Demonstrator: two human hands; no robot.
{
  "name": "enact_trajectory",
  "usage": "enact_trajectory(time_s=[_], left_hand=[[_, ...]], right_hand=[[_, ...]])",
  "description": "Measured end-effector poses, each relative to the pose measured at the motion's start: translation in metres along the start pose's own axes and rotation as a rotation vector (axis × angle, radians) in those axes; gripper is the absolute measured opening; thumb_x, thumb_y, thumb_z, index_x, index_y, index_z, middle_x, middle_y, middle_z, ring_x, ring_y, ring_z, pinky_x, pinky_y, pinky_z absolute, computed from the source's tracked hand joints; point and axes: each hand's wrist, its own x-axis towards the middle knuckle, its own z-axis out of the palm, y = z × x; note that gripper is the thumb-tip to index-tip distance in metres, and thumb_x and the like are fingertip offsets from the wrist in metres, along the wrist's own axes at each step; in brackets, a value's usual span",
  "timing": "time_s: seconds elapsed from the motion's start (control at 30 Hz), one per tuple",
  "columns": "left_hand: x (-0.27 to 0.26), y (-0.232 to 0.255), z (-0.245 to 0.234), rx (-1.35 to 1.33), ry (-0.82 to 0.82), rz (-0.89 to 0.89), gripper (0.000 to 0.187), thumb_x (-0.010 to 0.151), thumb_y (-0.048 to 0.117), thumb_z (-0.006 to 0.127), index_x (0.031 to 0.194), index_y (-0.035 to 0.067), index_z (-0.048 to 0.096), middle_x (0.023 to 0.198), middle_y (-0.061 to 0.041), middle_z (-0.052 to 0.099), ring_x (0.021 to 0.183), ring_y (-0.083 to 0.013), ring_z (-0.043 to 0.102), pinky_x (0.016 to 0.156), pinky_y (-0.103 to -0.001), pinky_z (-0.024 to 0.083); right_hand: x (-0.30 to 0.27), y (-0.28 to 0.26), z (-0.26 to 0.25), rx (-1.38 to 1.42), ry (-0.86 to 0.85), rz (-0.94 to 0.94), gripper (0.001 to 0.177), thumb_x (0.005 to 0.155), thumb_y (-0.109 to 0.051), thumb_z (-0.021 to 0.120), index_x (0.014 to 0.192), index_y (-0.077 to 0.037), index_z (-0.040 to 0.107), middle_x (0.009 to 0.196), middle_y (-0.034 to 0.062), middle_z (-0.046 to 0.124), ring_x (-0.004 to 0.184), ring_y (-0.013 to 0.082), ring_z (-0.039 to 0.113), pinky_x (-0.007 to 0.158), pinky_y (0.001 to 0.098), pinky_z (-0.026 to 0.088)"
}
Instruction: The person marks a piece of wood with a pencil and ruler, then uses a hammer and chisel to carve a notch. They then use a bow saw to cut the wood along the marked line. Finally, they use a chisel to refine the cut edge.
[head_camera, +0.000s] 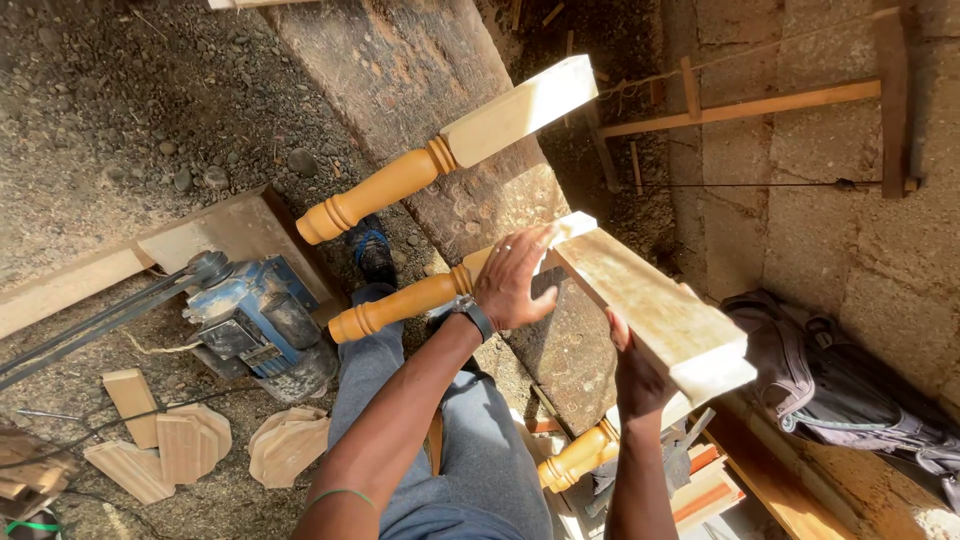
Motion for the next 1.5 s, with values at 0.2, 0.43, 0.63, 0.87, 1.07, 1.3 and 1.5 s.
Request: enact_trajectory(time_s=[0.2, 0.43, 0.63, 0.87, 1.07, 1.3, 1.5], left_hand=[[0.022, 0.079, 0.011, -0.008, 0.135, 0.288, 0.037, 0.099, 0.012, 0.058, 0.136, 0.007, 0.063, 0.135, -0.011, 0.065, 0.124, -0.0305, 0.066, 0.109, -0.044, 0.049], [0.022, 0.063, -0.012, -0.457, 0.122, 0.212, 0.037, 0.098, 0.019, 0.067, 0.133, 0.005, 0.064, 0.124, -0.01, 0.07, 0.112, -0.0262, 0.07, 0.101, -0.037, 0.058], [0.039, 0.094, -0.024, -1.342, 0.153, -0.854, 0.052, 0.094, 0.005, 0.071, 0.139, -0.014, 0.051, 0.113, -0.026, 0.065, 0.098, -0.0386, 0.071, 0.096, -0.051, 0.067], [0.05, 0.109, -0.009, -0.046, -0.109, 0.329, 0.044, 0.117, -0.024, 0.074, 0.146, -0.016, 0.041, 0.145, -0.046, 0.048, 0.131, -0.0606, 0.051, 0.109, -0.072, 0.05], [0.061, 0.095, -0.008, -0.011, -0.035, 0.182, 0.051, 0.109, -0.007, 0.084, 0.144, -0.013, 0.048, 0.144, -0.034, 0.054, 0.129, -0.0462, 0.055, 0.105, -0.061, 0.055], [0.049, 0.131, 0.02, -0.047, 0.133, -0.031, 0.05, 0.084, -0.003, 0.097, 0.125, 0.005, 0.069, 0.115, -0.011, 0.073, 0.112, -0.0178, 0.063, 0.099, -0.044, 0.054], [0.041, 0.11, 0.01, -0.056, 0.182, -0.012, 0.044, 0.083, -0.001, 0.096, 0.12, 0.0, 0.072, 0.109, -0.013, 0.074, 0.11, -0.0194, 0.062, 0.097, -0.048, 0.054]], right_hand=[[-0.091, 0.216, 0.059, -0.764, -0.045, -0.203, 0.077, 0.093, -0.025, 0.052, 0.161, -0.007, 0.02, 0.164, 0.022, 0.024, 0.154, 0.0432, 0.02, 0.122, 0.0716, 0.013], [-0.057, 0.18, 0.015, -2.347, -0.528, -1.28, 0.113, 0.07, -0.032, 0.093, 0.158, -0.001, 0.028, 0.156, 0.0317, 0.037, 0.147, 0.0461, 0.035, 0.127, 0.0526, 0.023], [-0.104, 0.036, -0.04, -2.063, -0.684, -1.467, 0.101, 0.078, -0.054, 0.082, 0.16, -0.02, 0.033, 0.156, 0.009, 0.043, 0.146, 0.0325, 0.046, 0.126, 0.0461, 0.038], [-0.101, -0.32, -0.169, -2.08, 0.472, -1.113, 0.025, 0.103, -0.016, 0.056, 0.126, -0.007, 0.058, 0.122, 0.0132, 0.059, 0.105, 0.0276, 0.061, 0.09, 0.042, 0.054], [-0.046, -0.417, -0.228, -2.395, 0.528, -0.859, 0.045, 0.104, -0.03, 0.06, 0.141, -0.008, 0.05, 0.138, 0.0154, 0.048, 0.122, 0.0404, 0.054, 0.086, 0.0582, 0.051], [-0.028, -0.422, -0.249, -2.11, 0.676, -1.141, 0.031, 0.087, -0.038, 0.069, 0.114, -0.022, 0.064, 0.097, 0.0042, 0.073, 0.098, 0.0387, 0.071, 0.085, 0.0545, 0.056], [-0.091, -0.395, -0.227, -1.953, 0.51, -1.213, 0.03, 0.091, -0.025, 0.073, 0.117, -0.012, 0.066, 0.092, 0.0045, 0.074, 0.093, 0.031, 0.071, 0.084, 0.047, 0.054]])
